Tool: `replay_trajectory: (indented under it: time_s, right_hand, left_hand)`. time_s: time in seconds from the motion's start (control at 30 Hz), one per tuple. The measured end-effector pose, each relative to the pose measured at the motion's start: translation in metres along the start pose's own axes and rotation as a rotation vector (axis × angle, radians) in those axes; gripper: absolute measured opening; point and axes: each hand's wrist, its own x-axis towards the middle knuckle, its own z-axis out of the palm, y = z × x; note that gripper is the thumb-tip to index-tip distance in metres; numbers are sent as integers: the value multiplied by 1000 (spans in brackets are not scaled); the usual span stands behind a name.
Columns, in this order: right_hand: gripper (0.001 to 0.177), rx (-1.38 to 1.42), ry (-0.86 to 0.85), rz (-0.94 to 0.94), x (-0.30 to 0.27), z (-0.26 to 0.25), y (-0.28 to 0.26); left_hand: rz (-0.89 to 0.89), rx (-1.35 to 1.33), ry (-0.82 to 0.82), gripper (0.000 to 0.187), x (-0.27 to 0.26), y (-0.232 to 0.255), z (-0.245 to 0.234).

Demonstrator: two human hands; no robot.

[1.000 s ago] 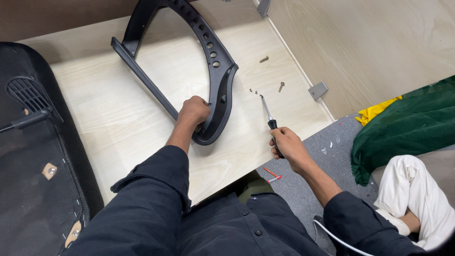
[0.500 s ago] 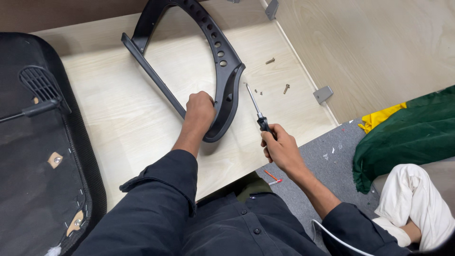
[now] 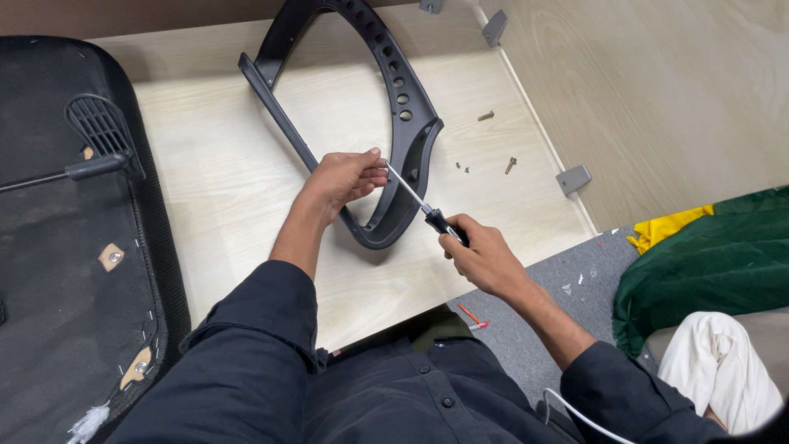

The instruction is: The person uses a screwdriver to tighten screws into a black plastic chair frame component on a light wood table. The person holds the frame steady with one hand while turning the screwdriver with the other, working on multiple screw holes along the frame's edge.

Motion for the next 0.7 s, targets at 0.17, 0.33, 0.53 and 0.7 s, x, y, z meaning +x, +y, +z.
replay_trajectory:
  time_s: [0.17,0.33,0.53,0.7]
  right_hand:
    - [31,-139,-3,-16,7,-5,-2]
    - [32,-89,33,-90,6,-10,-10]
    - [30,-29,48,-142,4,-9,-25]
    - [30,28,52,-156,3,-5,-30]
  left_hand:
    - [-6,-110,20,19,-5,0,-1]
    - [-139,-664,82,16,-17,10,6]
    - [-245,-928,44,18,-29,14,13]
    - [-214,-1116,-33,15,-25,6,16]
